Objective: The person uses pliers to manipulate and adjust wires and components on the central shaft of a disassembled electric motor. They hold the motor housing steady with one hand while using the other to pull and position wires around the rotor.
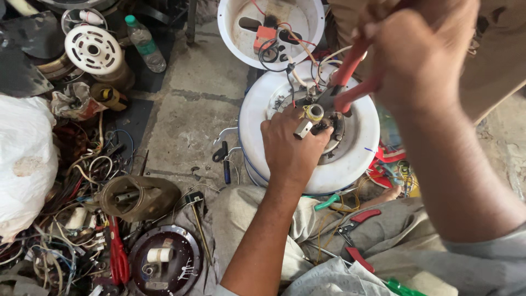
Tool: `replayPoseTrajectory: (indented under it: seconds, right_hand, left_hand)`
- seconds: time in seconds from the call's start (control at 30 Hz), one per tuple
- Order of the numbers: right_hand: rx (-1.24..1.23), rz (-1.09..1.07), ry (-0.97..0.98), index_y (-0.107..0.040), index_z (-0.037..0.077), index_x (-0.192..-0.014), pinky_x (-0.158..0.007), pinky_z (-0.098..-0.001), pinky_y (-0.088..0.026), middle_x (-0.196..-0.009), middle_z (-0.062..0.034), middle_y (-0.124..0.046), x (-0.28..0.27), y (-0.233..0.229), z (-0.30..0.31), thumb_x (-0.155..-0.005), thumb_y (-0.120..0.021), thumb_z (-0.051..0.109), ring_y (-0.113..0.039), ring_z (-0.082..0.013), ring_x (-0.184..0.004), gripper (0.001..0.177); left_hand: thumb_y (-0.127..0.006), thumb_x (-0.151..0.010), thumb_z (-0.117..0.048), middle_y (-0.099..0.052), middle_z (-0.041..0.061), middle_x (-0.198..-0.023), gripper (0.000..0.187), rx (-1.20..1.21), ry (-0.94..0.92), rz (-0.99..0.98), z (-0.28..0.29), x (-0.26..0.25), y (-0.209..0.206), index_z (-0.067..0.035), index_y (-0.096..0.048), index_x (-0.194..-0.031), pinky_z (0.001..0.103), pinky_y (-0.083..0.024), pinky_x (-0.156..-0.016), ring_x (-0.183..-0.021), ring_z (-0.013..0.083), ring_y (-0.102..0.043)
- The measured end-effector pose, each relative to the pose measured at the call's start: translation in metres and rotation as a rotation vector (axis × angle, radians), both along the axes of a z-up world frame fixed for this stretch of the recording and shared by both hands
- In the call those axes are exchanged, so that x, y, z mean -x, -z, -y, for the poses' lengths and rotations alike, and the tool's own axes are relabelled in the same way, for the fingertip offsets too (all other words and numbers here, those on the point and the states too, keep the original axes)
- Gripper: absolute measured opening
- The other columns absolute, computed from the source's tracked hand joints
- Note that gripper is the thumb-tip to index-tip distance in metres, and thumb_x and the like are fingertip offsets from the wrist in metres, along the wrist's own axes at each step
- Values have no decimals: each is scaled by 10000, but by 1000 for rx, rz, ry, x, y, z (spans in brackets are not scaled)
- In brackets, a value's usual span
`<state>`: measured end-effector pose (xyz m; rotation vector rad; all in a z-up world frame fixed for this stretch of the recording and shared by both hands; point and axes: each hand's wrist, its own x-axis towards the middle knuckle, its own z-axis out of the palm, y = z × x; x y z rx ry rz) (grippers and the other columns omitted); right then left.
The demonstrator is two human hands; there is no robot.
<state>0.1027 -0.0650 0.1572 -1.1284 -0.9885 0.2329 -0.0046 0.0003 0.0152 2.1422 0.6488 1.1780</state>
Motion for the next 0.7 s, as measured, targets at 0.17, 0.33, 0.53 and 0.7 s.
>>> replayPoseTrajectory:
  seconds: [0.17,0.33,0.53,0.7]
  right_hand:
    - [113,208,114,-548,-73,-1114,-755,-291,-450,-1015,-96,-610,-12,-1,23,-938,-455,-95,-554,-174,-862,200]
    - [240,275,68,-541,-58,-1248,-901,-331,-572,-1179,-109,-630,2,-15,39,-924,-413,-63,-599,-179,-989,349]
    - [213,303,-129,-491,-28,-1384,-1105,-394,-604,-1297,-122,-621,3,-29,41,-892,-366,-69,-648,-228,-1206,509]
    - [205,306,-159,-487,-54,-1368,-1068,-377,-580,-1257,-162,-619,-1,-27,40,-897,-334,-64,-637,-244,-1091,495]
  left_hand:
    - [-929,-645,-303,-723,35,-917,402,58,-9,-144,-3,-7,2,-128,-715,-938,466,-455,-823,-874,283,-660]
    - [-924,-632,-302,-727,31,-930,421,38,1,-123,-2,-5,0,-128,-720,-957,464,-453,-807,-861,282,-659]
    - [-919,-642,-298,-732,36,-951,412,-19,-13,-83,-2,-6,2,-120,-712,-950,468,-447,-793,-862,283,-661]
    - [-911,-673,-296,-746,13,-927,330,69,24,-176,-3,-6,-4,-148,-736,-910,459,-452,-791,-858,266,-673]
